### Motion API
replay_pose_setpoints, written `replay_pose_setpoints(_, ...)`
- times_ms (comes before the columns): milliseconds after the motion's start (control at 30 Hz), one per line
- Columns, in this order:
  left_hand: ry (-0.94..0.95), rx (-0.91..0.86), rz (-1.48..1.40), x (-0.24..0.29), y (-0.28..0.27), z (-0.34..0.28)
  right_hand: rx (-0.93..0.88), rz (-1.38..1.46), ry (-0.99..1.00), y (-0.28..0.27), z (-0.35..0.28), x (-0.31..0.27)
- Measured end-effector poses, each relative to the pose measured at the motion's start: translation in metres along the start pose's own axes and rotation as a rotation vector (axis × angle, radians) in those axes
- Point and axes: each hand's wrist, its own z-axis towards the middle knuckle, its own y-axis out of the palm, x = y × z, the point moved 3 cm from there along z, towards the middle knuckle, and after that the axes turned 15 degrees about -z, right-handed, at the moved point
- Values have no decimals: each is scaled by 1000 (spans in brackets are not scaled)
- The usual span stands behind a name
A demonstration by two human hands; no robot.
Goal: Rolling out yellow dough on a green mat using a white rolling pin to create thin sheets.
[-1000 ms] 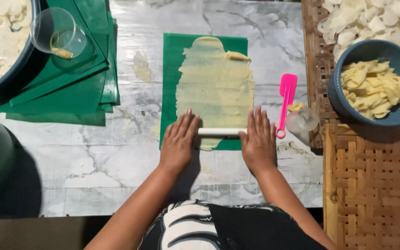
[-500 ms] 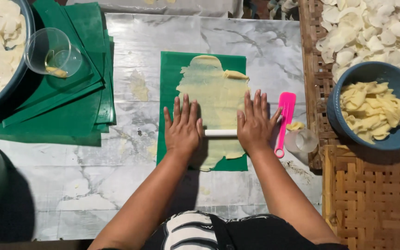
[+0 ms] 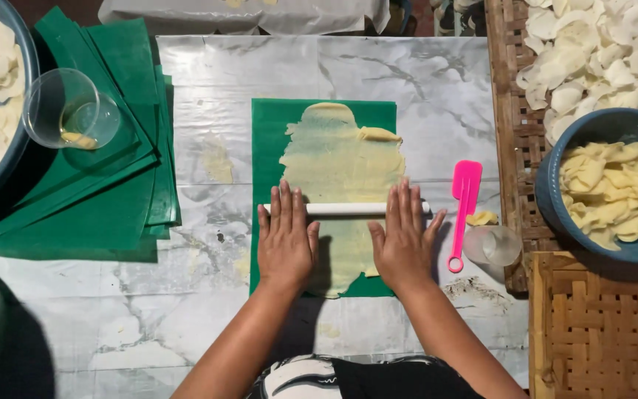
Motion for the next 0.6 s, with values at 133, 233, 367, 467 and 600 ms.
replay_pose_setpoints(133,-6,-89,37,2,-7,36,96,-123,-17,15,31,5)
replay_pose_setpoints(233,-12,-55,53,8,-14,86,79,-107,-19,14,79,7)
replay_pose_setpoints(367,-59,-91,64,5,-10,143,-73,-121,35,17,127,14)
replay_pose_setpoints(467,-85,-106,48,2,-10,186,-89,-99,45,18,165,18)
replay_pose_setpoints(600,-34,-46,68,3,-14,212,-87,-23,-4,4,187,19)
